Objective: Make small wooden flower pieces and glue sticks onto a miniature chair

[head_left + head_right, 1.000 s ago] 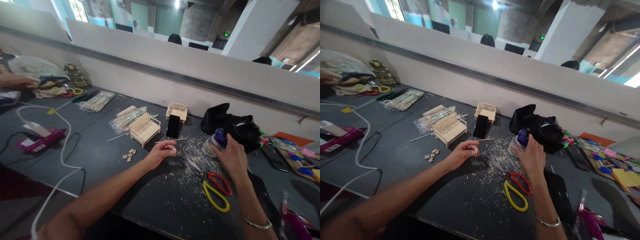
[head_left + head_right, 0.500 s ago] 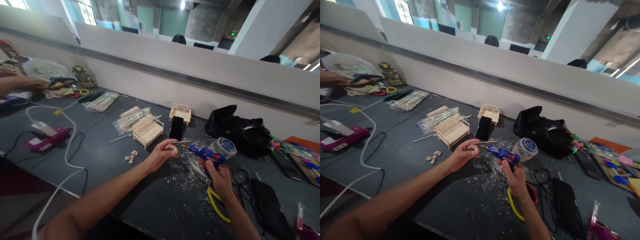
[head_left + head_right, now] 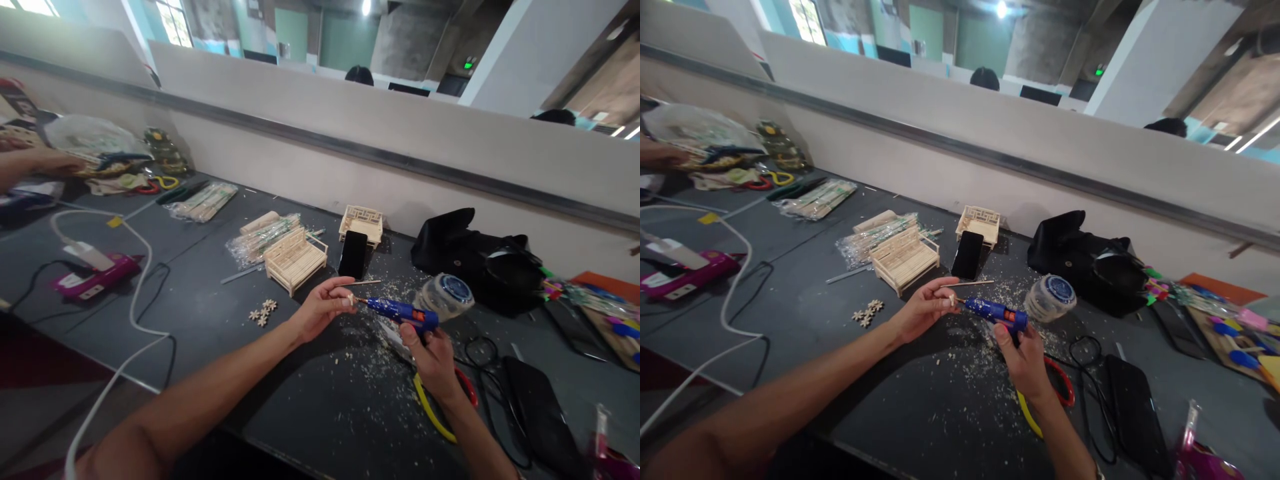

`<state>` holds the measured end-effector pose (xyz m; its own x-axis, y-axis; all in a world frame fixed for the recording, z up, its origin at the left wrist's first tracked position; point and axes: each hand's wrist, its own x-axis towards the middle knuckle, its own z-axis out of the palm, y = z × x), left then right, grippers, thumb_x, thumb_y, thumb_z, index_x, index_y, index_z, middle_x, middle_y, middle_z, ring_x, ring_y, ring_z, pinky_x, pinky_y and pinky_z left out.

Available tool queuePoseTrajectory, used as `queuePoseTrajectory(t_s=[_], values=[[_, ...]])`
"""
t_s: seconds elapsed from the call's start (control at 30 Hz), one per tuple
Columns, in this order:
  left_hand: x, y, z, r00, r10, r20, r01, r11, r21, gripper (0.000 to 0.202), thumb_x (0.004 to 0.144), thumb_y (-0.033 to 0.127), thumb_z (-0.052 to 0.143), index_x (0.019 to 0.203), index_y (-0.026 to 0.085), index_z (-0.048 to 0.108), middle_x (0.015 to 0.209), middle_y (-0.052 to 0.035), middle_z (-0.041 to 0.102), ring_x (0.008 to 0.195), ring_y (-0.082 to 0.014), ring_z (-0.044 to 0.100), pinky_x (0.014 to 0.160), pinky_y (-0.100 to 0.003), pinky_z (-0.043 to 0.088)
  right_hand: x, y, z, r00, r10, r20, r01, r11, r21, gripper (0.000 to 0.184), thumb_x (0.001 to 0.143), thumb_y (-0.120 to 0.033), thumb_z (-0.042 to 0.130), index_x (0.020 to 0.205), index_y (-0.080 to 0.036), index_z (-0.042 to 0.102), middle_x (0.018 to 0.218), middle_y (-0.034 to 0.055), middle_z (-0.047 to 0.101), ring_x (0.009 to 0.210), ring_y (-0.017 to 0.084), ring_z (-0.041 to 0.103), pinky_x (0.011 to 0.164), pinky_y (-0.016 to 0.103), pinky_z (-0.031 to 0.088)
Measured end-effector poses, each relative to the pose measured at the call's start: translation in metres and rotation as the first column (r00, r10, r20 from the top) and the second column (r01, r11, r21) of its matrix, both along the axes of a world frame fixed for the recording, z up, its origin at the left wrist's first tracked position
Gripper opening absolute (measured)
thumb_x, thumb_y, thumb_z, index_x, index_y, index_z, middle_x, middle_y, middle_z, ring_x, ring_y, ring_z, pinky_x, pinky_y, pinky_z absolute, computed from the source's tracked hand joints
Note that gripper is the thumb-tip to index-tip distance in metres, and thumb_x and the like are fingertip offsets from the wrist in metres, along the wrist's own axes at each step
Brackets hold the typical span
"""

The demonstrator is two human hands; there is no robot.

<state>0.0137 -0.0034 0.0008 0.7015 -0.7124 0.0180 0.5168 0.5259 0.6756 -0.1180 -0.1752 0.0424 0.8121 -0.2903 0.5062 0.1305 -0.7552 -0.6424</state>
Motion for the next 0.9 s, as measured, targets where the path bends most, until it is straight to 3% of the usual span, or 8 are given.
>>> queuePoseTrajectory(t_s=[0.9], values=[[0.0003,-0.0002,-0.0024,1.000,-0.003,0.011,0.003,1.000,0.021,0.045,0.059,0.011,0.084,0.102,0.017,0.071,0.073,0.0022,0.069,0.068,-0.0124,0.065,0.074,-0.029,0.054,-0.0003,0.0002,-0.0038,0.999,-0.029,0.032,0.032,0.993,-0.112,0.045,0.089,-0.055,0.048,0.063,-0.024,0.068,0.051,0.0023,0.064,0.052,0.022,0.061,0.057,0.031,0.051]])
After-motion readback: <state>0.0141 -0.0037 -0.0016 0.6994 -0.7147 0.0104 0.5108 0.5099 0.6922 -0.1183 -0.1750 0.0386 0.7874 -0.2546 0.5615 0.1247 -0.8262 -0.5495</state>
